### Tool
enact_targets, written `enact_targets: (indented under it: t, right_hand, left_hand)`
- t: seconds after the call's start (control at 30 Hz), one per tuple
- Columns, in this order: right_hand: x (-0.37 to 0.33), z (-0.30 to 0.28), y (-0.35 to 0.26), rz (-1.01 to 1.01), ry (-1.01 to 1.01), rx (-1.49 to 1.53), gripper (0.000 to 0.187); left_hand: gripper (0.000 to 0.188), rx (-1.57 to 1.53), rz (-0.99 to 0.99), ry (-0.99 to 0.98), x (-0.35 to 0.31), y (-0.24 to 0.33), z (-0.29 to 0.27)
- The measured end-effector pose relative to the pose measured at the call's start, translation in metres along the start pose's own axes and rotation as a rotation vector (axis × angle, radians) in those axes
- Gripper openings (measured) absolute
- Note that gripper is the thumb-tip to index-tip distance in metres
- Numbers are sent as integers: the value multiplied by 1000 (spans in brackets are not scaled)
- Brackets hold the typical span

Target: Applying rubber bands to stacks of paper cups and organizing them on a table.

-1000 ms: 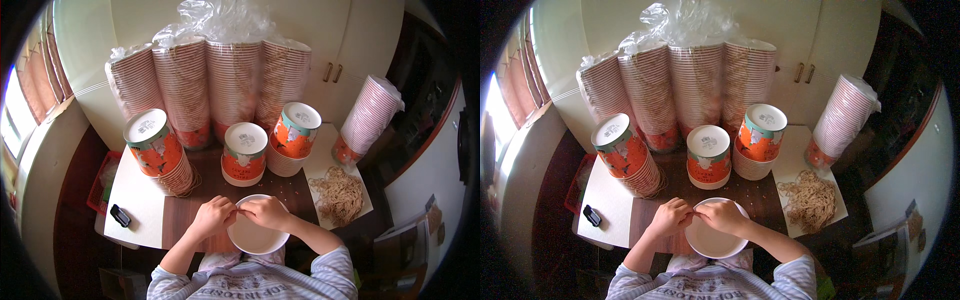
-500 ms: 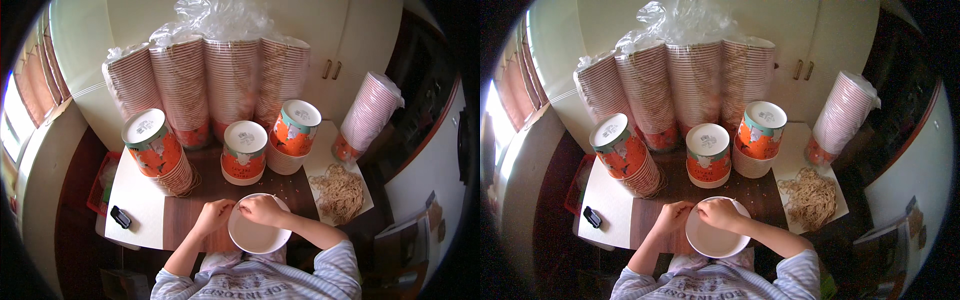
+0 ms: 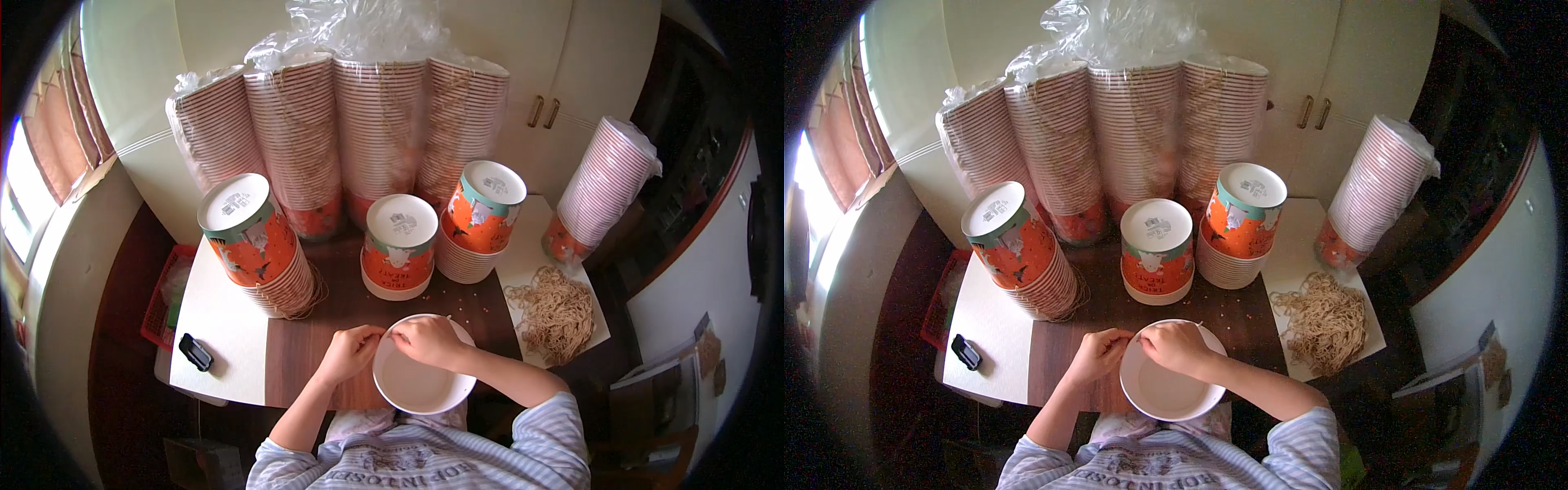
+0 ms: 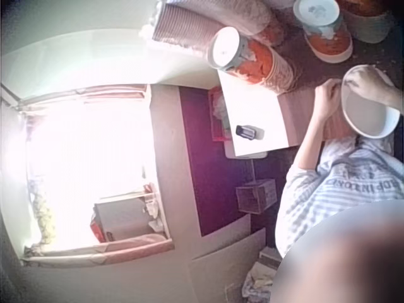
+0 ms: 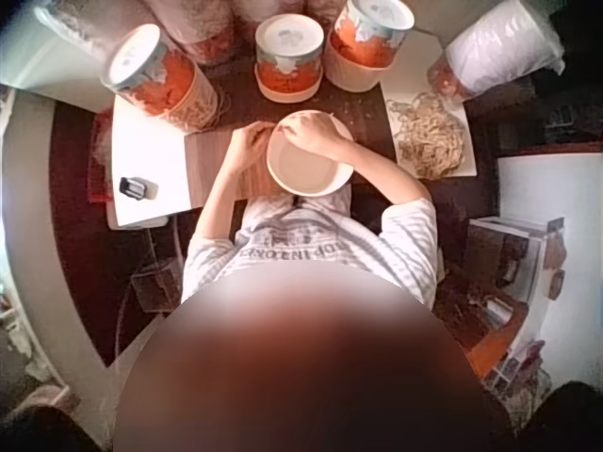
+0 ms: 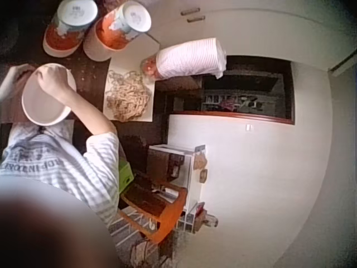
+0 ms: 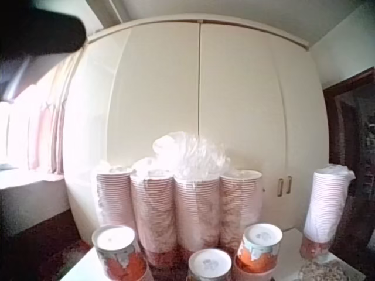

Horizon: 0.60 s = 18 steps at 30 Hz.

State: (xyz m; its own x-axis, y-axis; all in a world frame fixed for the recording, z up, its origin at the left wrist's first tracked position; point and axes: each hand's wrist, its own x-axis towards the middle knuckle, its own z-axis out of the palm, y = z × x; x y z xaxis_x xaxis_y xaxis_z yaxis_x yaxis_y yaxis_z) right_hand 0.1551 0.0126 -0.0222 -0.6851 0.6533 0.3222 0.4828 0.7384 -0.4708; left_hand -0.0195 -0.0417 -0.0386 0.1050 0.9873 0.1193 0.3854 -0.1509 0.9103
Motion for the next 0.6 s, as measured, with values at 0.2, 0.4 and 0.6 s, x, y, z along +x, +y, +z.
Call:
enact_targets:
  t: [0.2, 0.4, 0.6]
  right_hand:
    - [0, 2, 1, 5, 18, -14, 14]
    - [0, 4, 1, 1, 11, -10, 14]
    - [0, 1, -3, 15, -24, -17, 15]
  left_hand:
    - [18, -5, 14, -7, 1, -5, 1]
    - [19, -18, 72, -43, 3, -9, 0]
    - [22, 74, 175, -104, 9, -10, -5]
